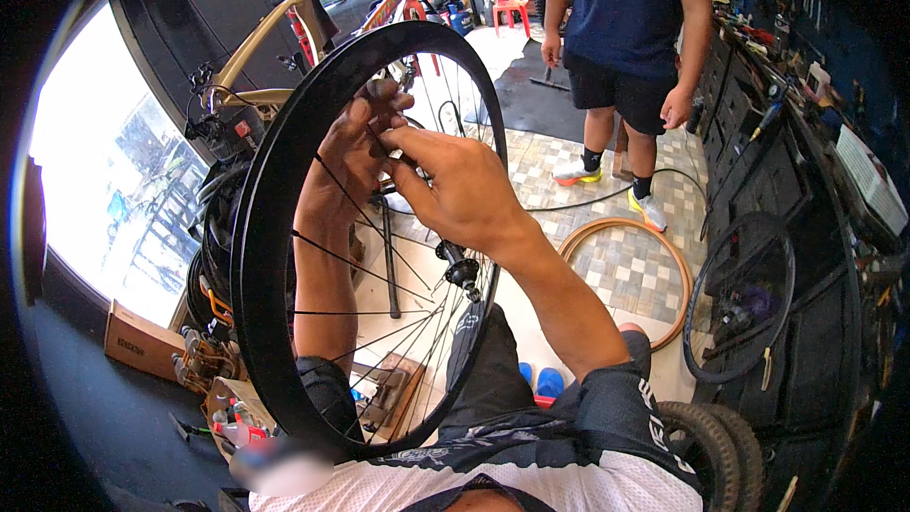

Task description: The person is lacing a bicycle wheel by hand, inserting spokes into the hub and rim and adjusting their tension. The person works on the wheel while seated on the floor in a bicycle repair shop.

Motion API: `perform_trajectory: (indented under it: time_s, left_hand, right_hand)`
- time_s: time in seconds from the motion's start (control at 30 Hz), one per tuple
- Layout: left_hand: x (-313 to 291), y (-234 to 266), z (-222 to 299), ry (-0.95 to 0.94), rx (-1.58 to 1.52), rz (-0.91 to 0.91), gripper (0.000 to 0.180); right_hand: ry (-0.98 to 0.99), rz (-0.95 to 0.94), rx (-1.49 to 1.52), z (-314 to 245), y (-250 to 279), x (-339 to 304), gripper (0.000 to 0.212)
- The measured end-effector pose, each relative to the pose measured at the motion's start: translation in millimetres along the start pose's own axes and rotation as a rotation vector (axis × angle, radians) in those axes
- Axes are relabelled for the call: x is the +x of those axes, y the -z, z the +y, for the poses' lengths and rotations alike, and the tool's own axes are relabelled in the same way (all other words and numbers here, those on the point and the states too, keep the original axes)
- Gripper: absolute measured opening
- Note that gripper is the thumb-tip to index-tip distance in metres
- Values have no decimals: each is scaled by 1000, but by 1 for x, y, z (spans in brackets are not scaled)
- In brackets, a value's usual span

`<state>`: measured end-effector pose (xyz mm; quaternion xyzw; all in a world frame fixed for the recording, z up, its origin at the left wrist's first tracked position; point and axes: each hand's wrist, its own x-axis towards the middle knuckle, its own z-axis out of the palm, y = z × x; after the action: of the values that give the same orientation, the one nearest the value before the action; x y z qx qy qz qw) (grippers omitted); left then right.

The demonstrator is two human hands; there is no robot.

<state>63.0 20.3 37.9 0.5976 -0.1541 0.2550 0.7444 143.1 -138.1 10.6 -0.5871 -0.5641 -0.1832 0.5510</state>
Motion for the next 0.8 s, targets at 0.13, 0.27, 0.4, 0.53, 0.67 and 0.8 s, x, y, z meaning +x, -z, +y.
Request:
perform_trajectory:
  time_s: [0.13, 0.27, 0.4, 0.53, 0.67, 0.8]
  left_hand:
    - [-1, 11, 1, -95, -19, -50, 41]
    - [-1, 20, -3, -100, -76, -10, 33]
    - [-4, 18, -7, -169, -226, -50, 29]
    - [-1, 32, -22, -77, -295, 34, 31]
    - [0, 41, -5, 8, -129, 47, 35]
    - [-8, 8, 5, -38, -60, 82, 36]
  right_hand:
    - [19, -27, -1, -2, 2, 3, 26]
    - [38, -12, 8, 2, -1, 3, 24]
    - [-2, -42, 14, -4, 0, 4, 26]
    - [-3, -31, 12, -3, 1, 2, 29]
    - [1, -33, 30, -5, -1, 5, 31]
    - [21, -36, 12, -3, -4, 5, 28]
